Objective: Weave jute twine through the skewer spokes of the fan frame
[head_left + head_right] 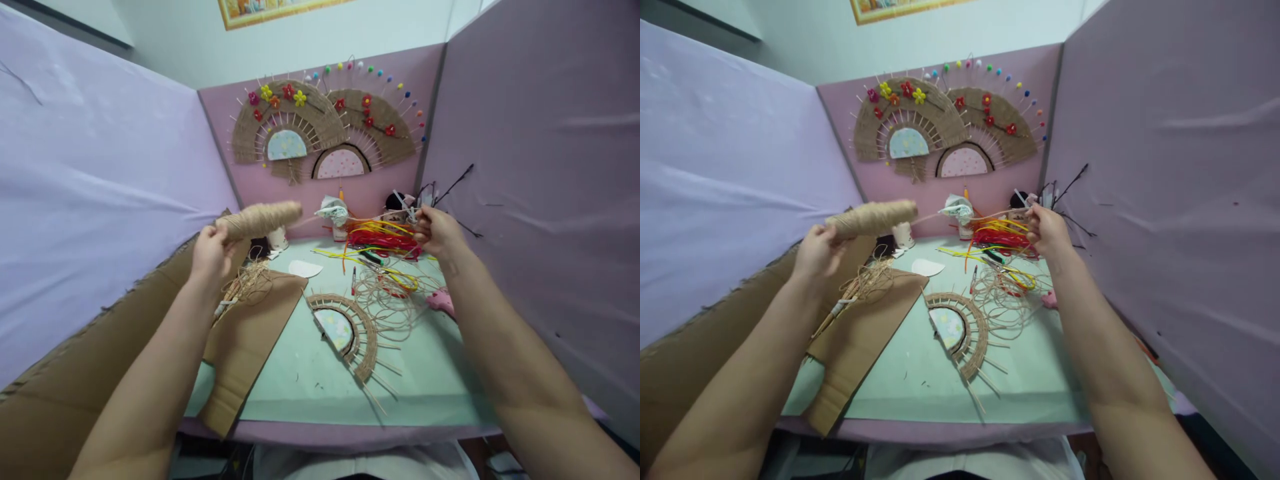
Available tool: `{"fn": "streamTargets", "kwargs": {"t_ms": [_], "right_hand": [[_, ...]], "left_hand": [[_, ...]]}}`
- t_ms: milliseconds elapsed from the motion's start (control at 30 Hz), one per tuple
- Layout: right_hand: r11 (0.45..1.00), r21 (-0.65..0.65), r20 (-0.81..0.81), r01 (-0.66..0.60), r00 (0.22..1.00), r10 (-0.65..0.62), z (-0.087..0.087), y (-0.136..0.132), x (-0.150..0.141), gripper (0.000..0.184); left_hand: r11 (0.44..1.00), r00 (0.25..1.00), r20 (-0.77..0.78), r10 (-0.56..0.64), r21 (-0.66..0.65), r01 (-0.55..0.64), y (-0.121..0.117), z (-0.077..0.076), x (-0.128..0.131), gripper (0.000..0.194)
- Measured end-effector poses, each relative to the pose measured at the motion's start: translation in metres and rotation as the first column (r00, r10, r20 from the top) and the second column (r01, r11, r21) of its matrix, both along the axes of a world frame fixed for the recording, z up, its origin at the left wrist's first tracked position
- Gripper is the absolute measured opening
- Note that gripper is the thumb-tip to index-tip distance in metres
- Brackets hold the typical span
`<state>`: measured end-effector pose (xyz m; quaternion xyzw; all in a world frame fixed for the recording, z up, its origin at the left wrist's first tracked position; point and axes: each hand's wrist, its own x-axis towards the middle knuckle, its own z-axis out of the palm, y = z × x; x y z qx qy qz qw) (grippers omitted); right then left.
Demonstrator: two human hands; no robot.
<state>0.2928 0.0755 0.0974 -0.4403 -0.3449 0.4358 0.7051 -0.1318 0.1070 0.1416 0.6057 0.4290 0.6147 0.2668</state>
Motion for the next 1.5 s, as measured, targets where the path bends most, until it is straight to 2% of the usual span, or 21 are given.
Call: {"fn": "streamTargets", "kwargs": {"t_ms": [33,100,167,200,267,300,333,367,433,467,533,633,733,867,967,1167,1300,1367,1433,1467,1500], "right_hand": [[0.998,-0.025,-0.027,0.051,0.998,-0.051,-0.003,0.002,0.005,0.026],[0.986,-0.068,-0.117,0.151,0.98,-0.158,-0.008,0.004,0.016,0.026],[0.965,-0.096,-0.207,0.244,0.943,-0.259,-0.009,0.003,0.028,0.026],[0.952,-0.099,-0.242,0.289,0.921,-0.305,-0.009,0.001,0.034,0.027],[0.925,-0.085,-0.303,0.371,0.875,-0.378,-0.006,-0.002,0.043,0.027],[0.91,-0.075,-0.326,0.408,0.852,-0.409,-0.005,-0.003,0.046,0.027],[0.901,-0.059,-0.338,0.43,0.841,-0.423,-0.003,-0.004,0.048,0.027],[0.89,-0.041,-0.341,0.454,0.831,-0.439,-0.002,-0.004,0.049,0.027],[0.901,-0.002,-0.31,0.435,0.856,-0.414,-0.001,-0.003,0.048,0.027],[0.906,0.013,-0.289,0.423,0.869,-0.402,-0.001,-0.001,0.046,0.027],[0.911,0.036,-0.248,0.41,0.887,-0.39,0.0,0.002,0.04,0.027],[0.913,0.083,-0.198,0.4,0.904,-0.378,0.001,0.007,0.032,0.026],[0.935,0.12,-0.134,0.334,0.939,-0.318,0.003,0.01,0.023,0.027],[0.96,0.13,-0.042,0.248,0.969,-0.245,0.003,0.013,0.013,0.024],[0.969,0.122,0.008,0.213,0.976,-0.216,-0.001,0.015,0.01,0.022],[0.984,0.086,0.06,0.154,0.985,-0.159,-0.004,0.022,0.004,0.022],[0.994,0.041,0.111,0.097,0.989,-0.101,-0.01,0.028,-0.008,0.023],[0.996,0.014,0.199,0.088,0.976,-0.089,-0.017,0.031,-0.012,0.025],[0.991,-0.01,0.384,0.131,0.916,-0.118,-0.026,0.033,-0.014,0.029],[0.985,-0.017,0.514,0.171,0.846,-0.138,-0.03,0.033,-0.015,0.032],[0.976,-0.015,0.656,0.216,0.739,-0.154,-0.034,0.031,-0.015,0.033]], "left_hand": [[0.997,0.993,0.11,-0.042,-0.06,0.049,0.003,0.002,-0.002,0.014],[0.954,0.919,0.362,-0.152,-0.188,0.232,0.007,0.005,-0.006,0.012],[0.887,0.868,0.44,-0.232,-0.27,0.375,0.01,0.005,-0.006,0.006],[0.874,0.889,0.383,-0.252,-0.303,0.379,0.013,0.003,-0.004,0.003],[0.898,0.965,0.143,-0.221,-0.356,0.258,0.025,-0.002,0.005,0.006],[0.942,0.991,-0.027,-0.134,-0.315,0.119,0.033,-0.004,0.011,0.013],[0.969,0.971,-0.236,-0.022,-0.243,-0.038,0.044,-0.007,0.018,0.018],[0.977,0.894,-0.442,0.078,-0.144,-0.156,0.057,-0.008,0.025,0.019],[0.947,0.702,-0.655,0.279,0.064,-0.316,0.087,-0.01,0.04,0.017],[0.936,0.646,-0.697,0.311,0.106,-0.336,0.103,-0.011,0.048,0.014],[0.934,0.598,-0.737,0.314,0.126,-0.335,0.135,-0.009,0.062,0.014],[0.934,0.551,-0.785,0.284,0.096,-0.344,0.179,-0.005,0.084,0.02],[0.939,0.481,-0.847,0.228,0.061,-0.338,0.218,-0.004,0.107,0.026],[0.95,0.45,-0.876,0.174,0.028,-0.311,0.258,-0.012,0.13,0.026],[0.955,0.443,-0.885,0.142,0.005,-0.297,0.276,-0.022,0.138,0.026],[0.956,0.475,-0.872,0.12,-0.028,-0.293,0.282,-0.038,0.136,0.044],[0.951,0.529,-0.838,0.134,-0.04,-0.305,0.267,-0.04,0.132,0.052],[0.951,0.555,-0.818,0.149,-0.035,-0.306,0.255,-0.038,0.129,0.052],[0.951,0.59,-0.789,0.173,-0.021,-0.308,0.237,-0.035,0.125,0.052],[0.951,0.615,-0.765,0.189,-0.012,-0.308,0.226,-0.033,0.123,0.051],[0.952,0.643,-0.739,0.204,-0.004,-0.306,0.214,-0.031,0.12,0.05]]}}
